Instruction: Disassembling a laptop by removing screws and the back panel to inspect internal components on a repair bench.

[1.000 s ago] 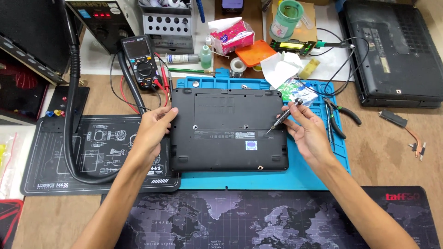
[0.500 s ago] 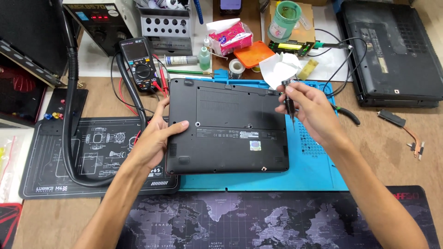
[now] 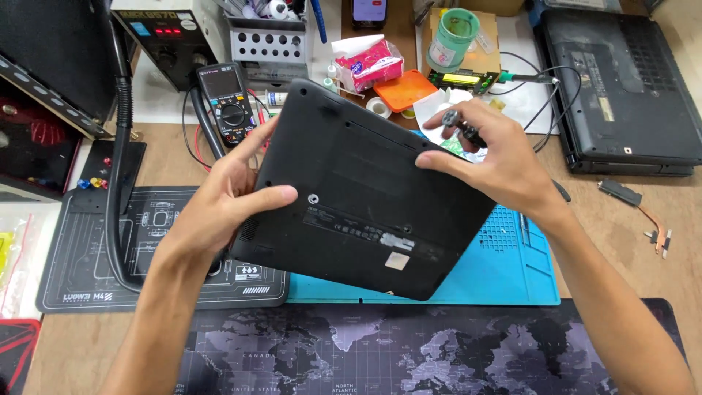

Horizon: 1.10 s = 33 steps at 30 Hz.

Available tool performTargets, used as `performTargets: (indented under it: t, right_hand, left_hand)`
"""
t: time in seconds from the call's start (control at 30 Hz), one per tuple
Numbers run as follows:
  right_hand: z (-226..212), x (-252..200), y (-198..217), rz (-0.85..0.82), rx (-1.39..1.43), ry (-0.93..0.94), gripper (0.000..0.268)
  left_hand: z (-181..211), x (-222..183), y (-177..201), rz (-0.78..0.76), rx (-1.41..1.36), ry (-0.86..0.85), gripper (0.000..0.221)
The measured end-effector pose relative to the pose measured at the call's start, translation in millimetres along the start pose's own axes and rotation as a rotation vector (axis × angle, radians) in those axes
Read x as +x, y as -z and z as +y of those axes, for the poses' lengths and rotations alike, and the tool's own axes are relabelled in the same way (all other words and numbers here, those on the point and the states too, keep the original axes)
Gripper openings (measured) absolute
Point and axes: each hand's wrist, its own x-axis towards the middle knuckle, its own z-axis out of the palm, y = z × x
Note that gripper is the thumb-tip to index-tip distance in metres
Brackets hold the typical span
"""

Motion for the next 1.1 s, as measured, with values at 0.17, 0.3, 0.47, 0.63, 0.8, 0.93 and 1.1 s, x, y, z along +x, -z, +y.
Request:
performTargets:
  t: [0.17, 0.3, 0.47, 0.63, 0.8, 0.93, 1.1]
  right_hand:
    - [10.5, -1.4, 5.6, -0.149, 0.153, -0.08, 0.027]
    - [36.4, -2.8, -2.2, -0.118, 0.226, -0.021, 0.029]
    - [34.5, -3.3, -5.3, -0.091, 0.244, 0.015, 0.029]
    - [31.8, -6.2, -2.9, -0.065, 0.226, -0.006, 0.029]
    - [34.0, -8.1, -0.6, 0.005, 0.395, -0.005, 0.016]
    - [47.0, -6.4, -8.3, 0.03, 0.375, -0.025, 0.017]
    - [48.5, -8.8, -6.9, 0.041, 0.319, -0.096, 0.017]
  left_hand:
    - [18.6, -12.8, -16.6, -0.177, 0.093, -0.192, 0.088]
    - [19.7, -22.9, -22.4, -0.217, 0.13, -0.248, 0.087]
    - [20.8, -28.5, -19.5, -0.173, 0.155, -0.185, 0.082]
    - [-14.8, -30.8, -0.5, -0.067, 0.037, -0.024, 0.061]
    - [-84.9, -43.6, 4.0, 0.161, -0.212, -0.083, 0.075]
    - [-138.3, -30.8, -23.2, 0.271, -0.304, -0.028, 0.068]
    - [-108.5, -12.6, -40.8, 0.465, -0.472, -0.145, 0.055]
